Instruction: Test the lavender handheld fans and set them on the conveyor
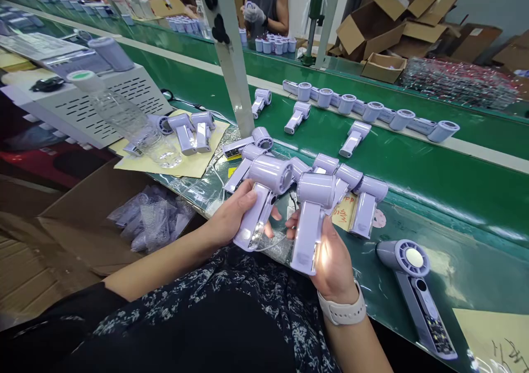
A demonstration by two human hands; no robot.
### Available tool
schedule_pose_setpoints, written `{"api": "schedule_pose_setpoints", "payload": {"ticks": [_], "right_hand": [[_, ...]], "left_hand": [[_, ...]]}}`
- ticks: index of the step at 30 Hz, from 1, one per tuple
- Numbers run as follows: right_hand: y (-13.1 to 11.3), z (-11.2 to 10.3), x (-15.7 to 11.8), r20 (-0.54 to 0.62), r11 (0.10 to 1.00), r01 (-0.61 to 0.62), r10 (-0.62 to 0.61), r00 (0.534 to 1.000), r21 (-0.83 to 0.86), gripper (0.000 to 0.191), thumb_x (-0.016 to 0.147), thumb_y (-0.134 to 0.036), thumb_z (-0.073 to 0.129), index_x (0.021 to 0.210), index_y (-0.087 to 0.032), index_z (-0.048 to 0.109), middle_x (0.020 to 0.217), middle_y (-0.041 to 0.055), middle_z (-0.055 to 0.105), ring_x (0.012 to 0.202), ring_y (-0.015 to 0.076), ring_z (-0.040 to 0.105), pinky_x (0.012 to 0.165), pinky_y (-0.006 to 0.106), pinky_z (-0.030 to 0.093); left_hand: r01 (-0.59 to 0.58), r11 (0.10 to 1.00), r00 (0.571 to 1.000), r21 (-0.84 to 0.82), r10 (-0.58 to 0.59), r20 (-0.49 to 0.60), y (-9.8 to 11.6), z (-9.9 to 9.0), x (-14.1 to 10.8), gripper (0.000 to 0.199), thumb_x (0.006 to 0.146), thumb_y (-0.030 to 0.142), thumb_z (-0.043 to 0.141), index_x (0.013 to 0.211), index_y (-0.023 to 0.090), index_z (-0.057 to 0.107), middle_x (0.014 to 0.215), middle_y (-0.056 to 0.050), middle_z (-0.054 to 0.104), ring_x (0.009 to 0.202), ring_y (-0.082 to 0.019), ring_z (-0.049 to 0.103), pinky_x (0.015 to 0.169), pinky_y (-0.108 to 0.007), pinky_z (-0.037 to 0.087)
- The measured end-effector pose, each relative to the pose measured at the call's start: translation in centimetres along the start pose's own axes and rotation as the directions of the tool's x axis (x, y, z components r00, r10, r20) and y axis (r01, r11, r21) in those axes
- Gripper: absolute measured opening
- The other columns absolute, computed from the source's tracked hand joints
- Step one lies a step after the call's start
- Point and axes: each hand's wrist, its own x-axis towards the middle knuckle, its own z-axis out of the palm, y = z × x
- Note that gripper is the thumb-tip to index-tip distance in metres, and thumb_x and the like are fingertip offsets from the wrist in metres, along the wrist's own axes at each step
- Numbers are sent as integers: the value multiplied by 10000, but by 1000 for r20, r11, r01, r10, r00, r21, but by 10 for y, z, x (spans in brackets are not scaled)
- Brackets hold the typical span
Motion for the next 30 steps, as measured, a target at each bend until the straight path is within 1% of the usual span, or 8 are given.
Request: {"api": "schedule_pose_setpoints", "payload": {"ticks": [4,10,14,17,19,23,26,30], "right_hand": [[-6,12,-10,83,999,28,-31,996,43,344,952,-535,673,1096,-252,805,1191,103,771,1048,305,737,889,461,636],[-16,22,-18,4,988,145,-145,989,58,166,907,-368,742,1034,-289,813,1076,39,782,973,236,730,940,403,620],[-20,31,-11,74,990,65,-74,994,125,260,902,-427,625,906,-232,798,889,68,725,844,235,685,804,396,635],[-21,35,-9,94,996,37,-45,994,86,334,900,-457,583,820,-190,768,782,68,668,709,201,621,661,334,588],[-21,35,-10,73,996,51,-56,996,68,381,906,-477,562,823,-166,766,786,79,665,669,189,593,601,312,552],[-24,27,-12,25,989,116,-118,993,90,292,901,-444,594,887,-205,763,819,75,693,687,204,612,509,285,508],[-24,19,-12,-52,979,184,-180,982,89,190,870,-423,664,901,-252,742,869,54,725,763,228,665,599,331,580],[-17,11,-10,-281,979,203,-190,941,15,260,924,-398,652,1126,-261,743,955,53,780,843,241,737,792,407,638]], "left_hand": [[-68,996,998,50,67,6,11,5,-12,445,924,584,589,1148,237,425,818,6,670,619,-179,661,571,-301,536],[-111,991,990,-71,116,75,26,10,-15,527,884,474,747,1268,230,482,1033,-63,705,854,-216,729,745,-329,582],[82,973,981,-216,-40,190,14,11,-1,605,684,459,930,1107,160,616,852,-15,643,698,-140,653,685,-274,543],[121,959,975,-256,-65,214,6,11,2,582,741,597,854,1039,138,656,828,-15,629,683,-115,622,675,-254,532],[98,959,979,-267,-44,200,7,11,0,525,837,617,756,1030,137,667,892,-48,668,770,-156,663,737,-296,567],[85,957,973,-277,-20,230,16,10,-5,315,913,356,751,1151,176,648,1065,-86,723,944,-228,729,852,-373,589],[87,967,973,-239,-30,229,18,7,-6,453,892,245,770,1301,208,580,1192,-115,725,1051,-263,742,918,-404,576],[81,986,976,-143,-49,211,14,4,-2,632,799,385,867,1305,193,541,1209,-150,728,1091,-302,734,958,-450,558]]}}
